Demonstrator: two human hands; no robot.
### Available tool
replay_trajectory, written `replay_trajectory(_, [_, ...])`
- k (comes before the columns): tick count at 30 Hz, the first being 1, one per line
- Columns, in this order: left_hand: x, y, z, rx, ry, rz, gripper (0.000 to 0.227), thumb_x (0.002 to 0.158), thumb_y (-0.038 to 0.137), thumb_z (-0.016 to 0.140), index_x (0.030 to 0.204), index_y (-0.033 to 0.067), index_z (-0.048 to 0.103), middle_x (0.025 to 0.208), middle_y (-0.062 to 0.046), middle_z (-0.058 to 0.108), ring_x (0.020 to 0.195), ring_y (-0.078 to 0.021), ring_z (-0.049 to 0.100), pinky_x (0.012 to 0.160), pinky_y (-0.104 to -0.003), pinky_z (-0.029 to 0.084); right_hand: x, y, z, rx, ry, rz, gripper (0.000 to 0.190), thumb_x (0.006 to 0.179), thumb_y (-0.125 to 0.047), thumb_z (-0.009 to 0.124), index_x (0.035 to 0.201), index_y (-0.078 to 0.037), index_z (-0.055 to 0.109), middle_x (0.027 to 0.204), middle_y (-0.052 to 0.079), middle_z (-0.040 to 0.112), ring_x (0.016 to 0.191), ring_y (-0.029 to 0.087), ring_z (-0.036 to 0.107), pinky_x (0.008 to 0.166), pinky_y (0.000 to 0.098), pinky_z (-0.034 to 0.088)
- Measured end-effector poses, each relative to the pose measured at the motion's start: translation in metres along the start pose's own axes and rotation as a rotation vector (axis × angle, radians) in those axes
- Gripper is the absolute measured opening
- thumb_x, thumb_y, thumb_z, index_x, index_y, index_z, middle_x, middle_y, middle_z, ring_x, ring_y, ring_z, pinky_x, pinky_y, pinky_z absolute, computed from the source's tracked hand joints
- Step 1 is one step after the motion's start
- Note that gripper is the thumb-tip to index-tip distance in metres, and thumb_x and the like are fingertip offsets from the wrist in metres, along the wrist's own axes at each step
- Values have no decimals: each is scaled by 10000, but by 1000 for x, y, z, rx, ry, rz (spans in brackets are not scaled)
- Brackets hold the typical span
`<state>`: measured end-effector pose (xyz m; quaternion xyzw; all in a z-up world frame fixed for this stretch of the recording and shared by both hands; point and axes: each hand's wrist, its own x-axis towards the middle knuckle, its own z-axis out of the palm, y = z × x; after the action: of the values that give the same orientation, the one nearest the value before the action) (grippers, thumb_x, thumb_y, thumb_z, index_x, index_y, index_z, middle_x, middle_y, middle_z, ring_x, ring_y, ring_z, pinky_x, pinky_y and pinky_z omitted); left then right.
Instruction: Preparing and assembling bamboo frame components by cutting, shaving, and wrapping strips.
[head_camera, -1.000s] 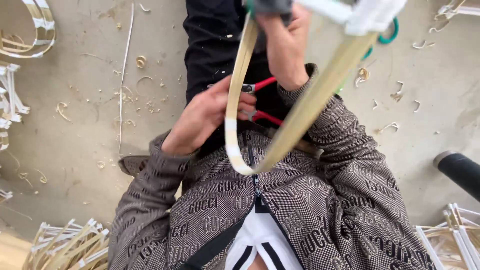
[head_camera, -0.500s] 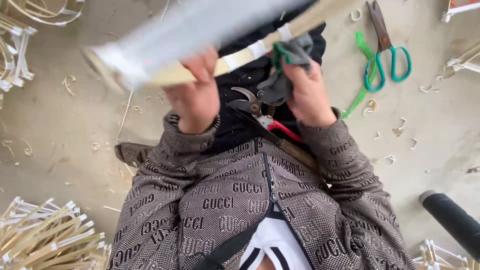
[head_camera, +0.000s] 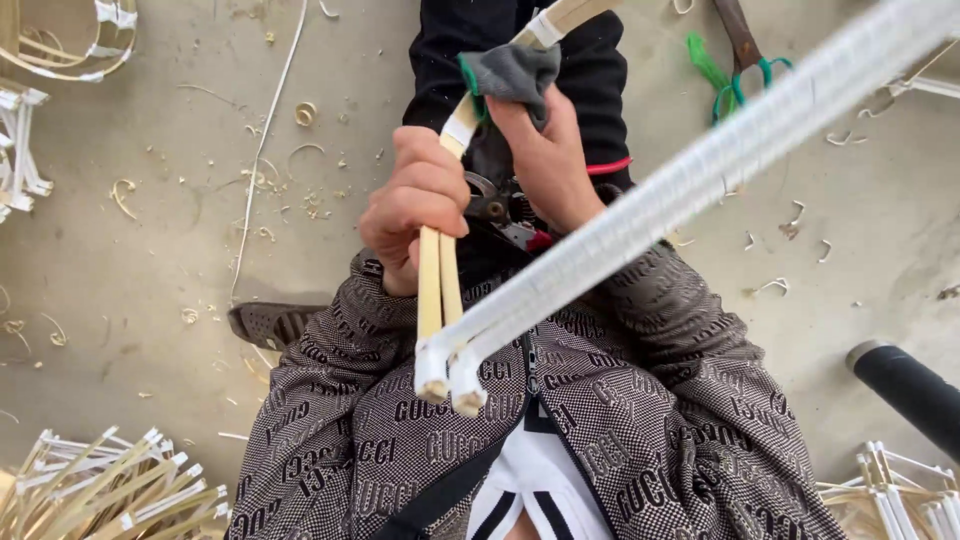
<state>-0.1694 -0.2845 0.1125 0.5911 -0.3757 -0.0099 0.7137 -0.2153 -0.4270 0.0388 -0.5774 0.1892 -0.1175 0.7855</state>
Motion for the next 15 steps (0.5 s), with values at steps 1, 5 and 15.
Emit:
replay_trajectory(1, [0,1,-4,38,-13,33,484,1074,471,494,822,70,590,807,-75,630,782,-246,577,867,-436,402,-3,-8,6,185,-47,157,123,1115,-97,635,1191,-7,669,1040,-26,629,962,69,535,888,243,469])
replay_trajectory(5, [2,8,-2,38,-58,32,487,1064,481,504,823,69,600,821,-62,638,792,-241,588,878,-448,404,-3,-35,18,365,-46,395,268,919,-40,639,1170,-103,570,1018,-54,623,974,31,581,921,195,488])
replay_trajectory(15, [8,-13,6,-135,197,159,266,945,311,706,921,63,614,786,-78,622,742,-173,525,745,-382,372,10,-15,-39,-160,-200,-212,256,1025,-37,613,1256,6,514,1082,25,658,974,112,668,829,267,573])
